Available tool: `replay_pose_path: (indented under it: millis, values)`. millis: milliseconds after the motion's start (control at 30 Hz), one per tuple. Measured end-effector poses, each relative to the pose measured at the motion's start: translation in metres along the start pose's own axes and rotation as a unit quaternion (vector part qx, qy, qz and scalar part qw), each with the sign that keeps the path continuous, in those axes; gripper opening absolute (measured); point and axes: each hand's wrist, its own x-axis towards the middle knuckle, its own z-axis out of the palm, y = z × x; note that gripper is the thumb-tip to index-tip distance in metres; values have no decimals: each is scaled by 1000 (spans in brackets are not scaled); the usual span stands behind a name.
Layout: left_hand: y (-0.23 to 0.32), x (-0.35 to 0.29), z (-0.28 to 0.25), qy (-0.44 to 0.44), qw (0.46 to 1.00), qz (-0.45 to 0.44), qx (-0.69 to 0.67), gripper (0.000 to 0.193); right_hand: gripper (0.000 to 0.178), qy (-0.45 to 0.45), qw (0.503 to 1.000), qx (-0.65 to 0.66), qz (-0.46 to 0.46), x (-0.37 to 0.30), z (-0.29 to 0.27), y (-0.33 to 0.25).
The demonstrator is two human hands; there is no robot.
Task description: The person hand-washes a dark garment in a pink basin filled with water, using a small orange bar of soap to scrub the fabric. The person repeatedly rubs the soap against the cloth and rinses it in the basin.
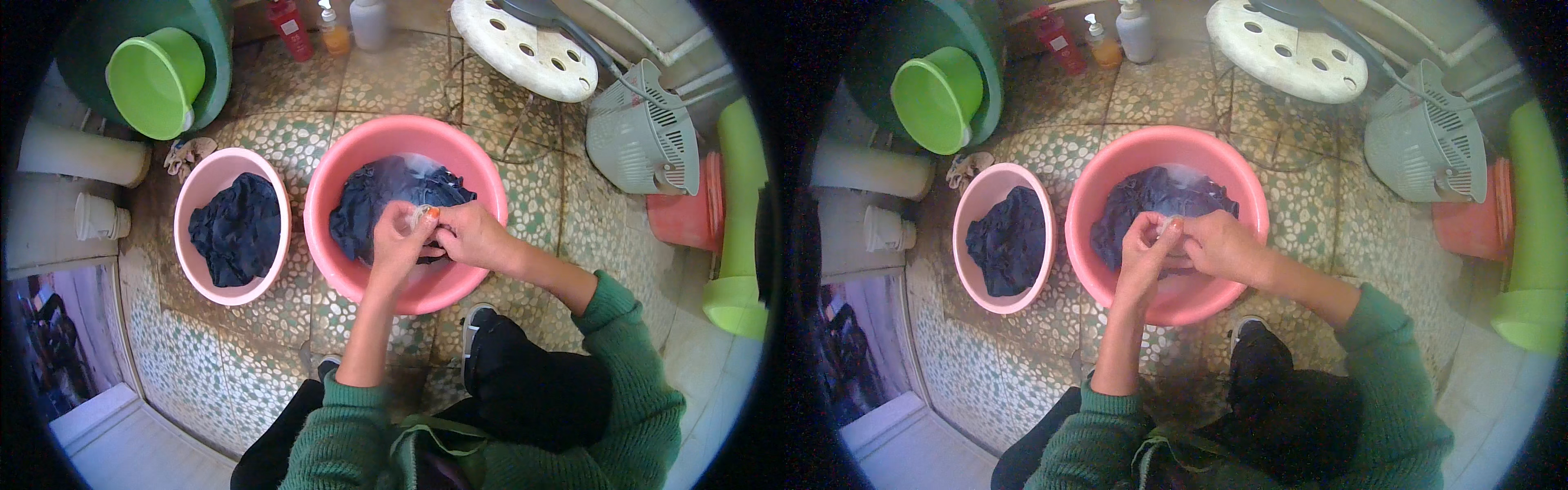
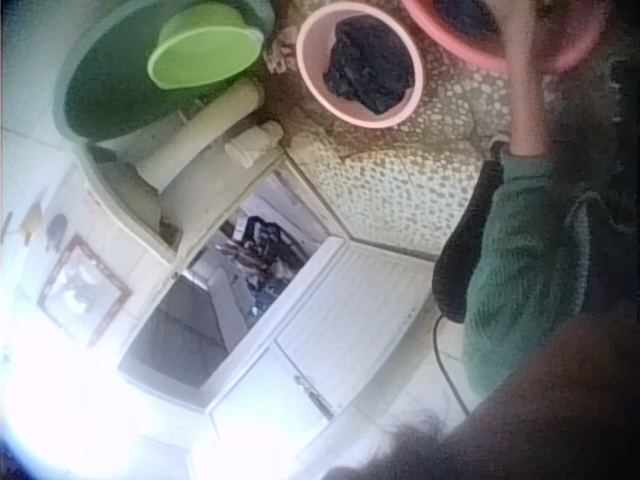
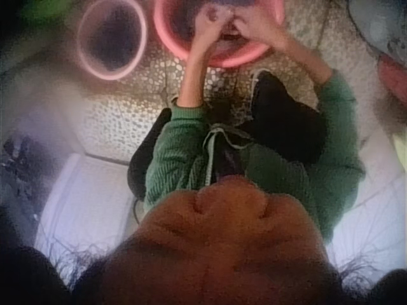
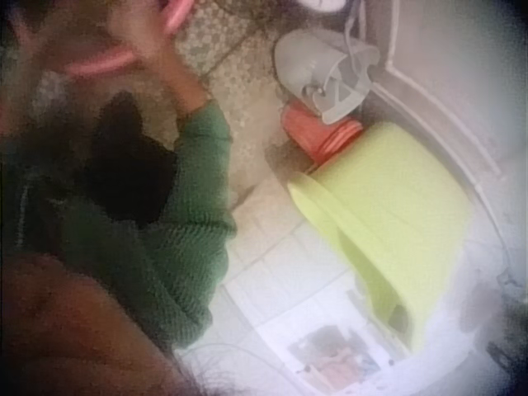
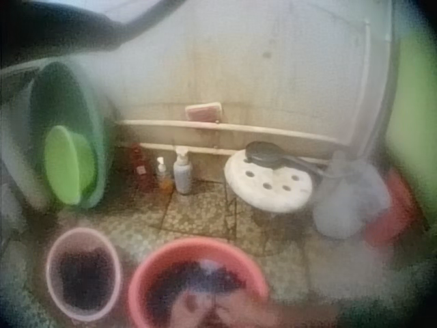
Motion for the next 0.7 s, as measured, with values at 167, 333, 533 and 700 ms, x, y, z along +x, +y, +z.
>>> replay_pose_path:
  millis: [167,333,533,700]
  values:
    - [-4,4,-11,14,999,-20,-26,20,5,-113,936,261,209,5,-16,2]
    - [-3,5,-11,-12,1000,-12,-23,19,12,-82,933,260,234,6,-12,30]
    - [-1,2,-8,-17,1000,-4,-3,26,12,-135,867,389,280,7,-6,31]
    - [-6,6,-13,5,998,25,63,27,12,-76,904,348,236,6,-1,24]
